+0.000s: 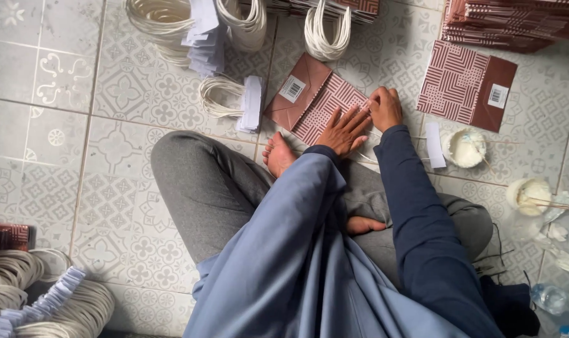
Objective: The person sits on the floor and assembles paper bags by applying glue to white paper strips and attaching them to the sides of patterned brown paper bags. The person handles multiple bags one at a time, applying adhesive and pressing the strips into place.
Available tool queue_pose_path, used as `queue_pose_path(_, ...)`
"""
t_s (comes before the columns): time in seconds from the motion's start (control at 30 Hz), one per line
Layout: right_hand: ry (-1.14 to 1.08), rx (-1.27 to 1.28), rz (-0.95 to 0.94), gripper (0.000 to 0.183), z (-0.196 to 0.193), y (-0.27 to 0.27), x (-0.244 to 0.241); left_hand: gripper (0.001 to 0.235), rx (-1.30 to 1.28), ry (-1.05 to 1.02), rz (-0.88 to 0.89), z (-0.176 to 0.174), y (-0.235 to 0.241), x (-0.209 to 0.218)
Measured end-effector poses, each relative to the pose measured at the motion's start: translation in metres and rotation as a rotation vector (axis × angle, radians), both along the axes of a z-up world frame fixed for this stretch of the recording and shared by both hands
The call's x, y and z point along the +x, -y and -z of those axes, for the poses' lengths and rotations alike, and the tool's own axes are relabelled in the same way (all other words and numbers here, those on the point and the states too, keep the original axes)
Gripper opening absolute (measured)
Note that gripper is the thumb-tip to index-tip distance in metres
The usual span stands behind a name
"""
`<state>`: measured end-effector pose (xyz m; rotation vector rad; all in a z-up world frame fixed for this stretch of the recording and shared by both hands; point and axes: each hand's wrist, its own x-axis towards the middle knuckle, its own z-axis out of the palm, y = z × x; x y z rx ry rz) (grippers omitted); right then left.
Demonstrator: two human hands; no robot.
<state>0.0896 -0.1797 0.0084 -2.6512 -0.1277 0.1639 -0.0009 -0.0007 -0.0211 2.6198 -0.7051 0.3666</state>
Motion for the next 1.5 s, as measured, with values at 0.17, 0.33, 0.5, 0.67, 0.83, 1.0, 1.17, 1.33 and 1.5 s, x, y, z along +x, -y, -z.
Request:
queue_pose_path(0.17, 0.041, -0.001, 0.005, 0.009, -0.100, -0.026, -0.045, 0.050, -0.433, -0.059, 0.016, -0.010, -0.009, -0.011)
queue_pose_path(0.33, 0.551, 0.078, -0.154, 0.013, -0.169, -0.036, -0.088, 0.045, -0.814, -0.039, -0.069, -0.095, -0.049, -0.036)
queue_pose_path(0.5, 0.956, -0.007, -0.356, 0.008, -0.193, -0.077, -0.134, 0.066, -1.726, -0.489, -0.161, -0.120, -0.072, -0.043)
queue_pose_path(0.67, 0.857, 0.128, -0.435, 0.008, -0.154, -0.116, -0.174, 0.070, -1.980, -0.827, -0.727, -0.129, -0.096, -0.060)
queue_pose_path(0.83, 0.541, 0.295, -0.457, 0.031, -0.127, -0.101, -0.175, 0.078, -0.619, -1.121, -0.998, -0.122, -0.110, -0.063)
queue_pose_path(1.0, 0.307, 0.189, -0.135, 0.028, -0.085, -0.001, -0.131, 0.092, -0.471, -1.031, -1.010, -0.048, -0.109, -0.065)
queue_pose_path(1.17, -0.039, 0.072, 0.038, 0.044, -0.057, 0.096, -0.117, 0.106, -0.689, -0.638, -0.788, 0.000, -0.080, -0.068)
queue_pose_path(1.33, 0.599, 0.152, 0.322, 0.009, -0.104, 0.183, -0.136, 0.106, -0.432, -0.444, -0.704, -0.093, -0.045, -0.091)
queue_pose_path(1.5, 0.434, -0.055, 0.658, 0.028, -0.046, 0.301, -0.164, 0.062, -0.130, -0.165, -0.159, -0.080, 0.037, -0.080)
